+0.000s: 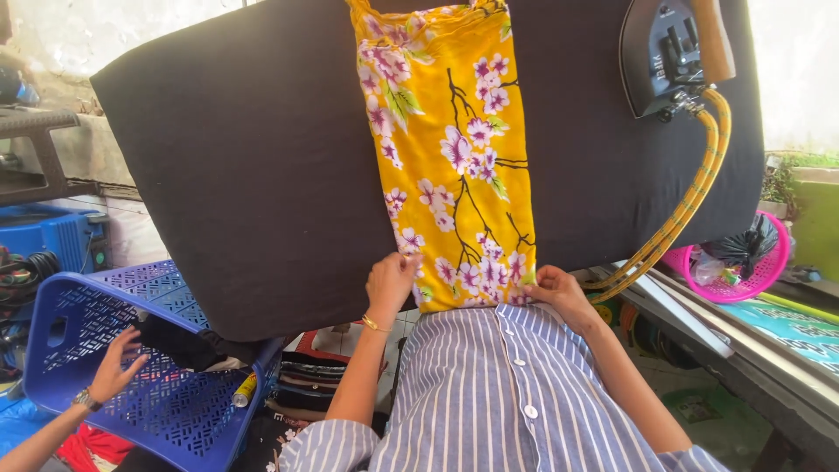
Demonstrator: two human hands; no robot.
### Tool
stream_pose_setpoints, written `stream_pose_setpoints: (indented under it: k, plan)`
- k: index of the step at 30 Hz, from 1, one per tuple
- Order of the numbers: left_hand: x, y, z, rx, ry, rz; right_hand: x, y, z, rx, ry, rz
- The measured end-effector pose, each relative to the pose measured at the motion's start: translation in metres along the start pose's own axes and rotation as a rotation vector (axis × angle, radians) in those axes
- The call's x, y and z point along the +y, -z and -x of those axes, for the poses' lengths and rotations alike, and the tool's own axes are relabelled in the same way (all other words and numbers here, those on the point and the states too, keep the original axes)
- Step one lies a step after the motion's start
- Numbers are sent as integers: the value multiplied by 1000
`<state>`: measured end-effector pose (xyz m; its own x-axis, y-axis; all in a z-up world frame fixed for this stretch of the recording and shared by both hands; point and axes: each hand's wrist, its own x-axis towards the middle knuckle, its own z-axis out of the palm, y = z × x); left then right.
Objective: Ironing and folding a yellow floral dress on an ironing board.
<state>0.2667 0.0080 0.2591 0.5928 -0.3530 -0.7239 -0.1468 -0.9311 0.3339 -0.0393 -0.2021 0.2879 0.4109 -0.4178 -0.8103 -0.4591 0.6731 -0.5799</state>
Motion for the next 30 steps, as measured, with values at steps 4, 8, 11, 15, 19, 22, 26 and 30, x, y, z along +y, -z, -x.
stream_pose_setpoints:
  k: [4,8,11,15,19,22,26,30]
  plan:
    - [62,55,-21,399,-234,70,-7,-9,-2,-65,-37,-46]
    - [138,94,-119,675,-476,-81,5,-14,-4,-81,-94,30]
    - [206,118,-189,790,-808,-331,21,-7,-15,-77,-393,91]
    - [277,133,-244,339,-725,-570,41,12,-13,11,-460,-22]
    - [275,122,-308,421,-700,-759,19,11,11,196,-270,-522]
    - [264,109,-333,251,-656,-845,83,56,-41,195,268,-827]
    - [238,117,-298,284,-628,-841,25,66,-29,117,175,-831]
    - [202,141,-273,345,-652,-710,-23,22,-38,145,-44,-484]
